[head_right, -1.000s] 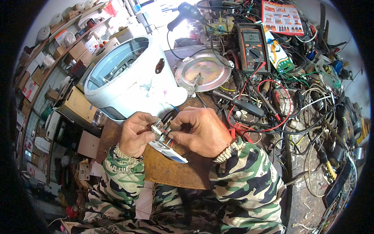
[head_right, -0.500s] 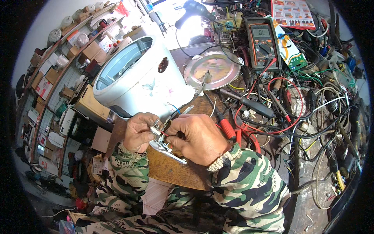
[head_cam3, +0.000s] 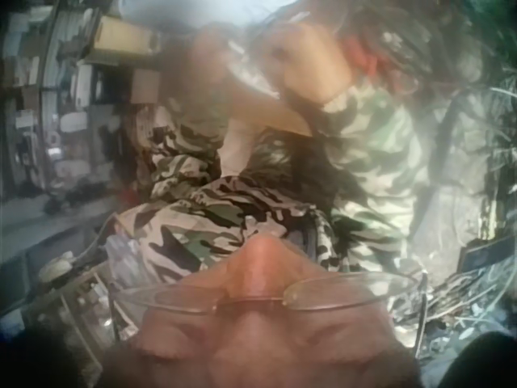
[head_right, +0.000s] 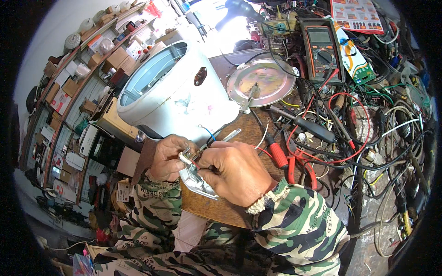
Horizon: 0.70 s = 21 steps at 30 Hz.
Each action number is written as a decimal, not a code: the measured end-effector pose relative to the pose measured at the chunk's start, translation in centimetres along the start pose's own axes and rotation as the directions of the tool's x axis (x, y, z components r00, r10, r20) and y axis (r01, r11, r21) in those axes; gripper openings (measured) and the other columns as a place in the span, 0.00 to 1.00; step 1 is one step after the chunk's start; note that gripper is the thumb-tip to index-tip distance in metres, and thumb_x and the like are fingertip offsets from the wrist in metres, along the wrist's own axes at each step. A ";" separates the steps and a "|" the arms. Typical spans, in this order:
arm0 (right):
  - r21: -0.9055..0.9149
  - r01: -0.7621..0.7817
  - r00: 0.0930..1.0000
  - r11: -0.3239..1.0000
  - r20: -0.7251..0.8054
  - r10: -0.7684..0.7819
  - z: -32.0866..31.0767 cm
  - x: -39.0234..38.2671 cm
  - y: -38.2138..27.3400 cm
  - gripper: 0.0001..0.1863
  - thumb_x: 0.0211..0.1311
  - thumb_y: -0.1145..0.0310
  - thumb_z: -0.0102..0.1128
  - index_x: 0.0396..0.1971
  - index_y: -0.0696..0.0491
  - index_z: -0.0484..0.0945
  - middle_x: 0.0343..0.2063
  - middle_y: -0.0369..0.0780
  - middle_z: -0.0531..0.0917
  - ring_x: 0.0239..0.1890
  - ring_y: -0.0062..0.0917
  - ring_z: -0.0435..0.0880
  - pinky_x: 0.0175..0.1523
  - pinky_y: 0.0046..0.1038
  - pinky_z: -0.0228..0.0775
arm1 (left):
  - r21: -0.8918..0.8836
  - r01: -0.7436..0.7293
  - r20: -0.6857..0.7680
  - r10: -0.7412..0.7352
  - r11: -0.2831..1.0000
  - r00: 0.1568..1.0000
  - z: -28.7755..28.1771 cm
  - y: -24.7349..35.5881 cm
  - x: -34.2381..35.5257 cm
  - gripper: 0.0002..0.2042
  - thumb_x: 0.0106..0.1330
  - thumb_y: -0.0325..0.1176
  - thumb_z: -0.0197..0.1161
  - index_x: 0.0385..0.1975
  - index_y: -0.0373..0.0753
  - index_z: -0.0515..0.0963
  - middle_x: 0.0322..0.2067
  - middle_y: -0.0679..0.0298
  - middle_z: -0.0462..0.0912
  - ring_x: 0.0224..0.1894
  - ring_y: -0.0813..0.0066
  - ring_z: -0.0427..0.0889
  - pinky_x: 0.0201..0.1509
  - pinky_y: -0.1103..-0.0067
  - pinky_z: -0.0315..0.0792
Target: The person uses a screwdriver to adjust a small white electrical component with wires attached. They repeatedly tighten and loosen screws on the component while holding it in their hands.
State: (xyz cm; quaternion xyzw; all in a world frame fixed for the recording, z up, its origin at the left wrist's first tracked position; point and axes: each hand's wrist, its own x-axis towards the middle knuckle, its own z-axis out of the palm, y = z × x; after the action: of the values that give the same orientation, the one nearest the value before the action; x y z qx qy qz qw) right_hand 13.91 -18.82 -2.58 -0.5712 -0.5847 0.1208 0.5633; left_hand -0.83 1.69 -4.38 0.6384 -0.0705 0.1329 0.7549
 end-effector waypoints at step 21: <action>-0.039 -0.011 0.999 0.999 0.051 0.013 0.4 0.0 -0.1 0.08 0.50 0.72 0.73 0.28 0.58 0.83 0.25 0.44 0.82 0.30 0.39 0.84 0.35 0.34 0.73 | 0.279 -0.178 0.050 0.171 0.944 0.984 -0.8 -0.8 0.4 0.12 0.54 0.24 0.67 0.38 0.31 0.76 0.41 0.56 0.81 0.46 0.70 0.79 0.65 0.65 0.67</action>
State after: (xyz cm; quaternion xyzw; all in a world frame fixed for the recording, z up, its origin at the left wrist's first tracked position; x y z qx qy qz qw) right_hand 13.52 -18.66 -2.70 -0.5821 -0.5977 0.1275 0.5364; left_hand -0.31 2.39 -5.16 0.7324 -0.1165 0.1998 0.6403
